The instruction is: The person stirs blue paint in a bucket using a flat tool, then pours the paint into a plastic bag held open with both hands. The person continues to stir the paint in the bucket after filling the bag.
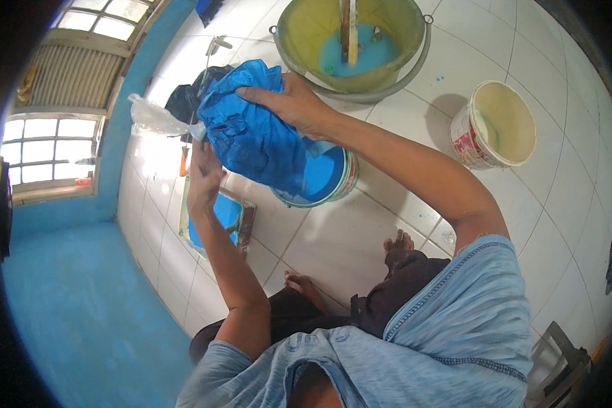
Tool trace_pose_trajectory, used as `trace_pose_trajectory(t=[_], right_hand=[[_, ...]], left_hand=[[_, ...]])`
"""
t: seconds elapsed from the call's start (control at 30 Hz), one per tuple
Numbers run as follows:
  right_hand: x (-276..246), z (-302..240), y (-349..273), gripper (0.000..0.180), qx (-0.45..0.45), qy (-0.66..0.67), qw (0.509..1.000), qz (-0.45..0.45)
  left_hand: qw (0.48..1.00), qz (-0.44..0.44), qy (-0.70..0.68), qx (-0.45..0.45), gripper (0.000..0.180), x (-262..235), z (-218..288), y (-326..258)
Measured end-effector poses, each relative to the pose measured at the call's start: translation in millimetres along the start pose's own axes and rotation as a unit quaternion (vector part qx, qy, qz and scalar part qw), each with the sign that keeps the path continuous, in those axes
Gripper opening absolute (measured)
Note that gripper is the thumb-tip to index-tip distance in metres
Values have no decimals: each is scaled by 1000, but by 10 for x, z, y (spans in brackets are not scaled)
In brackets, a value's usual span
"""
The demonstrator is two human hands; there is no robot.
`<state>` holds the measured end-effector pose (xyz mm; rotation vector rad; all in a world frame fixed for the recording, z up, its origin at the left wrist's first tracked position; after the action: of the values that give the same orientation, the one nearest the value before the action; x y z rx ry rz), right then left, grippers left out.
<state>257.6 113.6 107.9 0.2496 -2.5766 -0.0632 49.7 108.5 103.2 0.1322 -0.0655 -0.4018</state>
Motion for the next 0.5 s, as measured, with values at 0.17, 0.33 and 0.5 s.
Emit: trace_pose_trajectory(t=[0.17, 0.33, 0.5], right_hand=[[15, -28, -82, 41, -12, -117, 993, -21], [156, -209, -133, 43, -27, -289, 955, -59], [77, -147, -63, 32, -84, -370, 923, -58]], left_hand=[[986, 161, -38, 34, 63, 210, -24, 98], [982, 182, -36, 45, 30, 352, 115, 119], [965, 241, -99, 37, 23, 422, 70, 81]])
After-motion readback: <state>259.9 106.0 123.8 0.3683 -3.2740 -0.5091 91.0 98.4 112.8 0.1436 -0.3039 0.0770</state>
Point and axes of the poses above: each hand's wrist, its own y-axis towards the middle knuckle, its own x-axis out of the palm, z = x × y, the point moved 6 cm from there along y, towards the middle knuckle, and after that the axes turned 1 degree about z, right-handed, at the moved point
